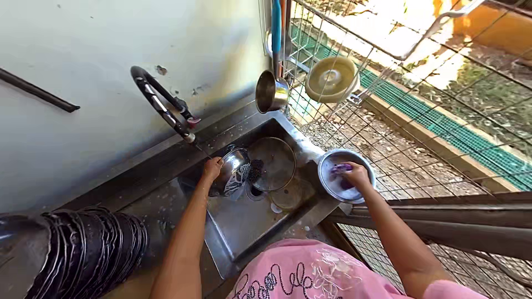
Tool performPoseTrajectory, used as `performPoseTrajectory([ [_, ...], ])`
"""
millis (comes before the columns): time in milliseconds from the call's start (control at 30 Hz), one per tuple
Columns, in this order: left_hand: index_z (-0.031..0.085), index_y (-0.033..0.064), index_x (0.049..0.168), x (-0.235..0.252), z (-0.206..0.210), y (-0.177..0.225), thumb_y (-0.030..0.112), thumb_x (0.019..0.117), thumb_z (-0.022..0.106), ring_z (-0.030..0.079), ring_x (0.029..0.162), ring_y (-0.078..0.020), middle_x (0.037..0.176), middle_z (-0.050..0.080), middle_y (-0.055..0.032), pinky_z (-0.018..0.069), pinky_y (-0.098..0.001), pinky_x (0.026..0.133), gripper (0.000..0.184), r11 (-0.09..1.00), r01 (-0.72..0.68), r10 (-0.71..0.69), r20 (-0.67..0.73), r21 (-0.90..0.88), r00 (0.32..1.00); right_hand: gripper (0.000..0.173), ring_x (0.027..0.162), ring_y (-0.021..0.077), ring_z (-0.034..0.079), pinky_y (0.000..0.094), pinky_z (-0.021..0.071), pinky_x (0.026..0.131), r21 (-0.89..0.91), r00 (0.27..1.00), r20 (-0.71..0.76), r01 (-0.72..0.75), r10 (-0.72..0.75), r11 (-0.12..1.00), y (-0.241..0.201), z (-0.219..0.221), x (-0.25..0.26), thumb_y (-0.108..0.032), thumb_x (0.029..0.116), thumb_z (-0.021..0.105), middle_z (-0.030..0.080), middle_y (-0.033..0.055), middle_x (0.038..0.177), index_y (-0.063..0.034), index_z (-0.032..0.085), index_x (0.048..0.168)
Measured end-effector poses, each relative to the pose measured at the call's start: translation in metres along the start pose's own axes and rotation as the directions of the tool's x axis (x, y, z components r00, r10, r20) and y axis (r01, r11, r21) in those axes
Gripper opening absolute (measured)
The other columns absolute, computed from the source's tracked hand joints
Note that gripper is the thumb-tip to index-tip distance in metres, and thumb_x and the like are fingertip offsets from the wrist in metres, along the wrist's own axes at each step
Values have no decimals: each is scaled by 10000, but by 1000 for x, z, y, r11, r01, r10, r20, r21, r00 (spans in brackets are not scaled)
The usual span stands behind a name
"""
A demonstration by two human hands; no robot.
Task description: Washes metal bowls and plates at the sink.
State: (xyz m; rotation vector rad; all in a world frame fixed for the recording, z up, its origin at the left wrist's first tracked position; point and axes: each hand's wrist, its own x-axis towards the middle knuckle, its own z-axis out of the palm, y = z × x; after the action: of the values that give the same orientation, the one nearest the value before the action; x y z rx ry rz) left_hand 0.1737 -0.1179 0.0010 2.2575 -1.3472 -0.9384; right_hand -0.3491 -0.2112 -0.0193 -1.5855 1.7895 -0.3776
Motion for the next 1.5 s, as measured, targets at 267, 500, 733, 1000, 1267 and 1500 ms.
performPoseTrajectory([
  [267, 604, -153, 1191, -65, 17, 25, 184, 1109, 404, 612, 1092, -358, 1140, 631, -320, 461, -502, 1002, 400, 907, -56, -82, -307, -417, 948, 282, 897, 172, 675, 380, 587, 808, 762, 946, 232, -32, -227, 646, -158, 42, -57, -108, 1061, 469, 678, 124, 1054, 40, 553, 1286],
  [500, 597, -150, 1248, -116, 52, 58, 79, 1078, 413, 618, 1174, -375, 1213, 639, -319, 460, -497, 1059, 339, 842, -23, -200, -351, -540, 915, 578, 1494, 433, 326, 554, 322, 1202, 476, 714, 271, 483, -645, 735, -253, 181, -104, -185, 918, 712, 312, 293, 1615, -4, 553, 1444],
  [733, 647, -143, 1069, -159, 56, 62, 192, 1098, 442, 637, 882, -313, 921, 652, -252, 502, -462, 869, 393, 894, -9, -186, -390, -448, 902, 436, 1270, 400, 591, 542, 432, 1110, 261, 790, 379, 409, -483, 874, -271, 208, -37, -254, 1026, 608, 631, 288, 1316, 70, 612, 1318],
  [1000, 666, -146, 1071, -177, 44, 48, 250, 1097, 464, 671, 1013, -394, 1029, 682, -305, 502, -538, 964, 446, 806, -57, -206, -370, -589, 906, 409, 1306, 417, 564, 570, 424, 1121, 393, 481, 300, 724, -823, 567, -246, 207, -103, -42, 945, 636, 575, 322, 1385, 138, 595, 1310],
  [1267, 638, -168, 1139, -178, 36, 38, 214, 1108, 424, 633, 1117, -458, 1126, 653, -352, 454, -578, 1017, 439, 810, -18, -233, -350, -586, 907, 517, 1336, 484, 526, 555, 378, 1167, 360, 242, 307, 866, -920, 348, -236, 212, -121, -83, 947, 578, 538, 381, 1394, 234, 495, 1346],
  [1500, 617, -158, 1214, -203, -1, 35, 190, 1087, 493, 602, 1174, -408, 1211, 631, -335, 428, -534, 1053, 391, 685, -85, -322, -405, -723, 856, 293, 787, -21, 618, 186, 542, 784, 641, 484, 432, 428, -761, 637, -296, 198, -96, -109, 1037, 513, 635, 29, 926, 132, 563, 1195],
])
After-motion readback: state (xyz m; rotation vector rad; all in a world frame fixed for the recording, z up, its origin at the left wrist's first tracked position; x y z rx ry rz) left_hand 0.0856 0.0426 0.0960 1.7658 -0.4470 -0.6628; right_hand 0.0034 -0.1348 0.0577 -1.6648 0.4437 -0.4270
